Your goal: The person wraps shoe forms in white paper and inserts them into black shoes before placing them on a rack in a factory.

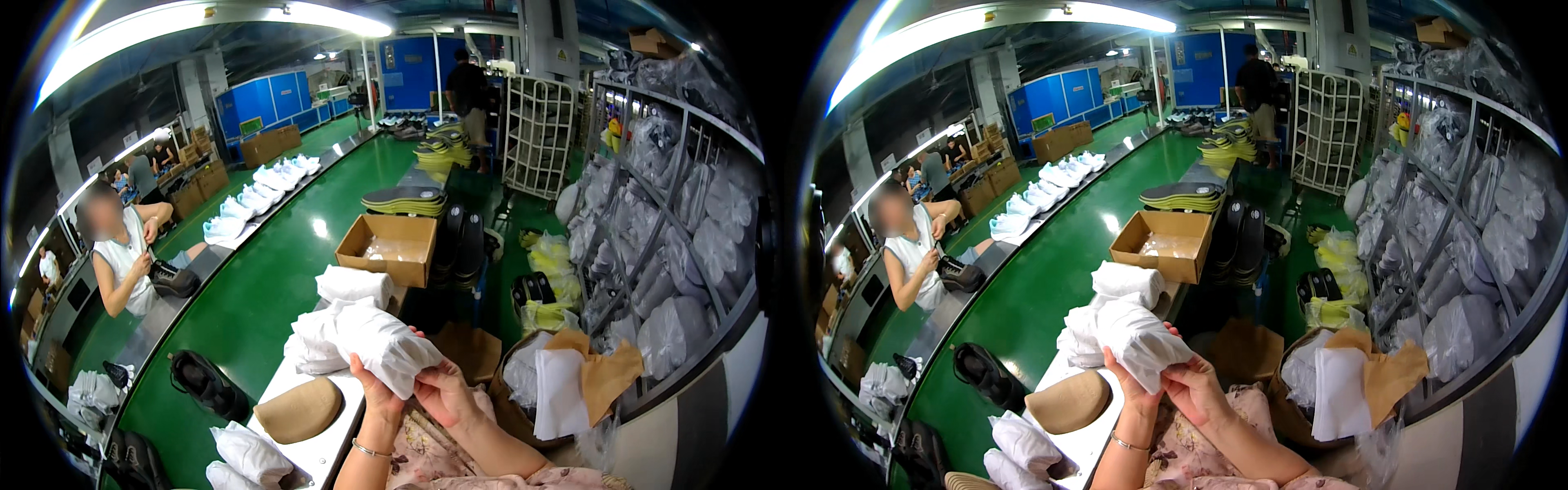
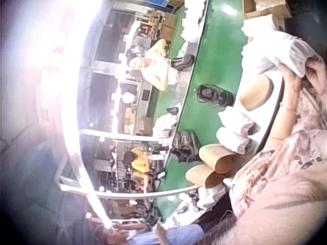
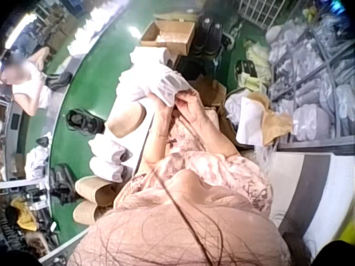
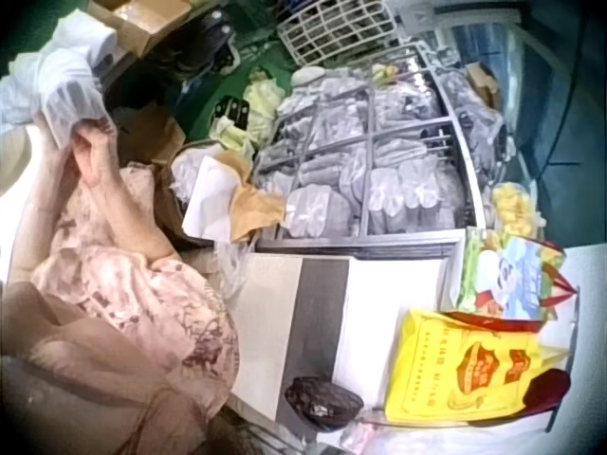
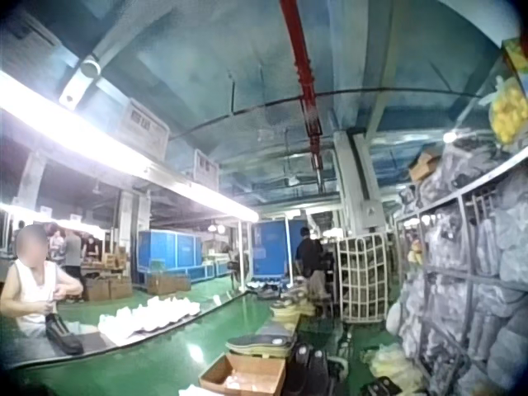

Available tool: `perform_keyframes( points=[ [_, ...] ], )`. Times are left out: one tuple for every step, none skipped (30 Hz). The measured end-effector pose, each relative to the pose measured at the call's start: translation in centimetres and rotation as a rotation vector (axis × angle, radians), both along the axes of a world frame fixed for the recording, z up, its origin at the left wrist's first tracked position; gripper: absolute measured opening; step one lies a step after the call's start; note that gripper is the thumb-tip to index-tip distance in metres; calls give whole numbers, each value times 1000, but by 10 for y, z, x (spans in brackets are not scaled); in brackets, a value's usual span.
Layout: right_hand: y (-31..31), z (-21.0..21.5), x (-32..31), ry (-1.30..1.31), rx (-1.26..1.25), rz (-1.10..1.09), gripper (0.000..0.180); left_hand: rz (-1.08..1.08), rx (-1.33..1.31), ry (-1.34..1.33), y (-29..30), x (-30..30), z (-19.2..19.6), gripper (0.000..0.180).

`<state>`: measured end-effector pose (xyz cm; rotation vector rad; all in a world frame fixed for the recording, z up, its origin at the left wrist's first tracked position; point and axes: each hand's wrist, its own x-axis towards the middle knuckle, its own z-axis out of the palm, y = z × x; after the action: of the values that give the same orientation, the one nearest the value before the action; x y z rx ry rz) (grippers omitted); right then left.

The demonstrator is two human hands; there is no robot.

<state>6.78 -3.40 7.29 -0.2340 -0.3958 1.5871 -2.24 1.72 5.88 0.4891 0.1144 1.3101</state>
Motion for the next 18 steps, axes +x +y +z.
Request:
perform_keyframes(
  points=[
    [-4, -6, 3, -68, -53, -8, 32, -2, -6, 20, 0, -3, -4, 100],
    [-7, -10, 5, -147, -37, -43, 24, -3, -13, 40, 1, -5, -8, 100],
    [-7, -17, 9, -312, -36, -66, 25, -5, -19, 61, 2, -6, -10, 100],
    [-8, -21, 16, -361, -45, -38, 27, 4, 15, 100, 2, -6, -4, 101],
    [-9, -24, 20, -410, -54, -10, 29, -1, 0, 99, 0, -6, -6, 101],
    [-11, -26, 19, -307, -82, 41, 30, -7, -15, 96, -3, -6, -10, 102],
    [-11, -22, 15, -204, -99, 96, 31, -8, -19, 95, -5, -7, -12, 102],
    [-11, -18, 12, -100, -117, 149, 33, -12, -34, 92, -6, -8, -13, 103],
    [-12, -15, 9, -102, -117, 133, 34, -10, -41, 80, -8, -8, -15, 103],
    [-13, -11, 7, -102, -109, 117, 34, -7, -41, 70, -8, -8, -15, 103],
    [-13, -9, 5, -103, -102, 101, 35, -5, -41, 60, -9, -8, -14, 103],
    [-14, -11, 5, -50, -124, 102, 38, -13, -57, 47, -11, -8, -12, 104],
    [-14, -14, 4, 7, -96, 114, 40, -44, -61, 20, -11, -6, -12, 104],
    [-14, -16, 2, 64, -68, 127, 41, -75, -64, -7, -12, -4, -11, 104],
    [-13, -16, 0, 121, -40, 140, 43, -105, -67, -34, -13, -2, -11, 104],
    [-13, -12, -1, 139, -38, 130, 65, -129, -68, -90, -14, 2, -12, 101],
    [-13, -13, -2, 183, 3, 155, 68, -172, -88, -137, -17, 6, -13, 101],
    [-14, -17, -3, 226, 43, 181, 70, -216, -108, -184, -20, 8, -12, 100]
  ],
)
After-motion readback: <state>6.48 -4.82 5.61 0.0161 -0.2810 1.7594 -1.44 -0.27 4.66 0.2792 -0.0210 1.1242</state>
